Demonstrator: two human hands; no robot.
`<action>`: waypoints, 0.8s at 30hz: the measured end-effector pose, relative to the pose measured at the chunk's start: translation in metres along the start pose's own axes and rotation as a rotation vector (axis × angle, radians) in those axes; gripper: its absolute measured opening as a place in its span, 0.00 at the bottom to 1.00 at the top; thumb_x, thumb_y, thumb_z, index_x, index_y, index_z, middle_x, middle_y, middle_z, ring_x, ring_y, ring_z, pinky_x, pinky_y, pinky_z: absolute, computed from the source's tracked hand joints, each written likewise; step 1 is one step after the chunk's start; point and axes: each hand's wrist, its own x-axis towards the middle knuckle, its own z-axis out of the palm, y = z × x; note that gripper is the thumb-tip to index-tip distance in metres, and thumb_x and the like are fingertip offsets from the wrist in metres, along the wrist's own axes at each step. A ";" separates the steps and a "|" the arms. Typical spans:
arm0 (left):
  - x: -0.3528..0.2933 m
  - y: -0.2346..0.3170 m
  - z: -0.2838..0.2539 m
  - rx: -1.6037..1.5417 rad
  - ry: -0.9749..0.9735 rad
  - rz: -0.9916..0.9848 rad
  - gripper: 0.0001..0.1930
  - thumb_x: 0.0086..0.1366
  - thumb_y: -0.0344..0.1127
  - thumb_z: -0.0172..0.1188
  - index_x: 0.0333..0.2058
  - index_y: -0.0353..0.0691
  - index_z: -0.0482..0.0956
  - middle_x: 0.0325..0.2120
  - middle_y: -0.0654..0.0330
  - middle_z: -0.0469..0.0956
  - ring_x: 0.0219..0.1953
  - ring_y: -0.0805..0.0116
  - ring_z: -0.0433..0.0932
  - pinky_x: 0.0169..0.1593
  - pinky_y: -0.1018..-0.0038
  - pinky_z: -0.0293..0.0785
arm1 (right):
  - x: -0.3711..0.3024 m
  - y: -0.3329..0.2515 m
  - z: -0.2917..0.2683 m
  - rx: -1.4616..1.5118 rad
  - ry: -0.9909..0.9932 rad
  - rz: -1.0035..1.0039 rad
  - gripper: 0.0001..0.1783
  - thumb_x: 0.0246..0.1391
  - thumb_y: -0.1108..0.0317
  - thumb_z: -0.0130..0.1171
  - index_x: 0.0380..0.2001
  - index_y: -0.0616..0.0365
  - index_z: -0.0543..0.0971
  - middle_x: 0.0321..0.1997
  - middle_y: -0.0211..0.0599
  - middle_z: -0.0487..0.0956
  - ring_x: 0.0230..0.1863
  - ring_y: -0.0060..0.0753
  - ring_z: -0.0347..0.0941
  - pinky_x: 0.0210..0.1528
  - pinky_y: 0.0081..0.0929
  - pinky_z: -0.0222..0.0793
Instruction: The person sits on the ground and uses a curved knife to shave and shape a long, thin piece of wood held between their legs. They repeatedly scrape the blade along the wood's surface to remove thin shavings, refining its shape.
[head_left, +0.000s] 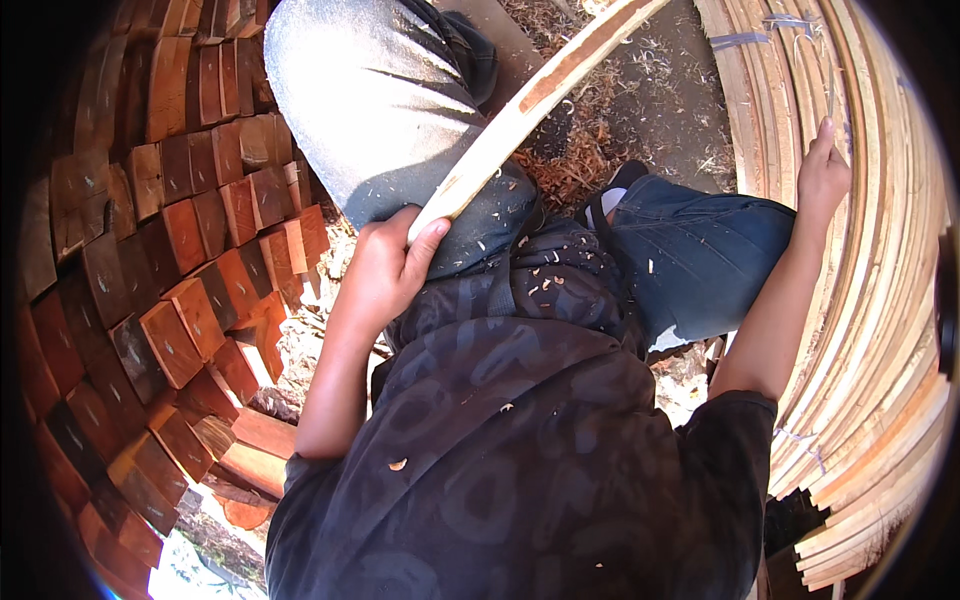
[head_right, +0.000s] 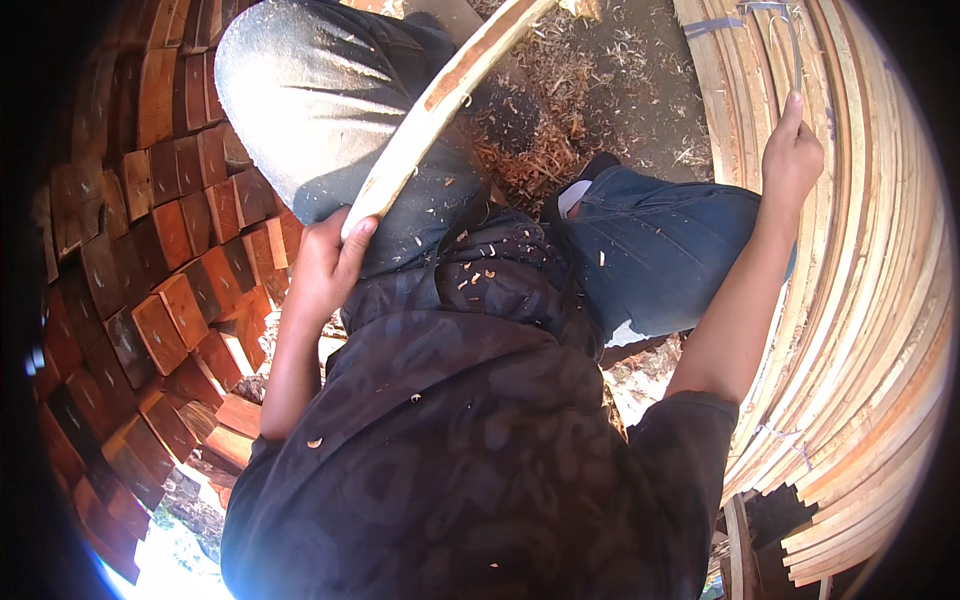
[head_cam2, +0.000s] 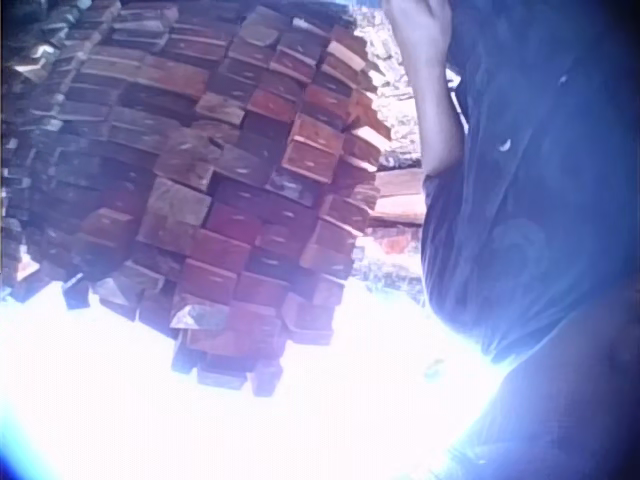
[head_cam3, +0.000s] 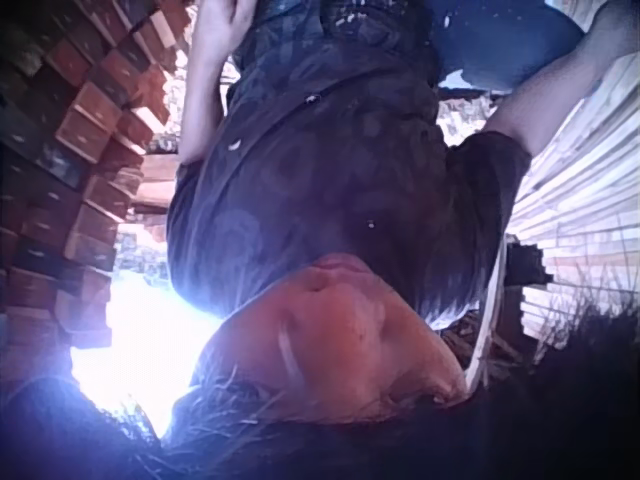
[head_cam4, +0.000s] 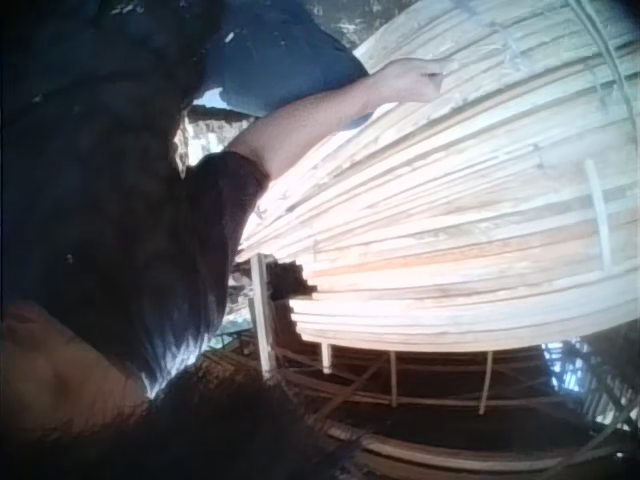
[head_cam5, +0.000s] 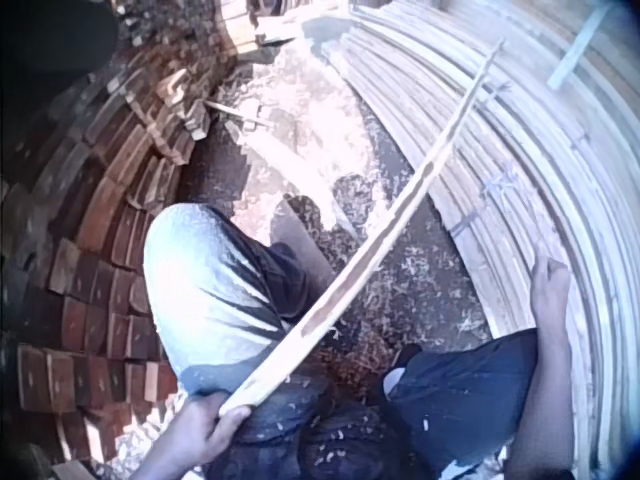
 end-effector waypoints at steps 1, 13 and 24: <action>0.001 0.001 -0.001 -0.011 -0.003 -0.020 0.20 0.68 0.44 0.55 0.27 0.28 0.74 0.15 0.44 0.68 0.16 0.55 0.68 0.25 0.65 0.66 | -0.011 -0.012 -0.006 0.038 -0.018 -0.031 0.36 0.61 0.43 0.48 0.17 0.69 0.76 0.10 0.43 0.66 0.16 0.31 0.62 0.24 0.35 0.61; 0.004 0.004 0.004 -0.011 -0.022 -0.060 0.18 0.64 0.41 0.61 0.31 0.26 0.78 0.14 0.48 0.73 0.16 0.68 0.70 0.25 0.70 0.68 | -0.120 -0.137 0.040 0.198 -0.284 -0.541 0.32 0.52 0.39 0.58 0.15 0.59 0.74 0.13 0.48 0.72 0.18 0.55 0.71 0.21 0.42 0.67; 0.004 0.002 0.008 -0.002 0.001 0.011 0.18 0.65 0.41 0.60 0.29 0.26 0.76 0.12 0.46 0.70 0.13 0.56 0.70 0.22 0.68 0.66 | -0.071 -0.114 0.036 0.036 -0.176 -0.642 0.30 0.54 0.41 0.57 0.17 0.59 0.75 0.11 0.46 0.72 0.14 0.49 0.73 0.17 0.36 0.68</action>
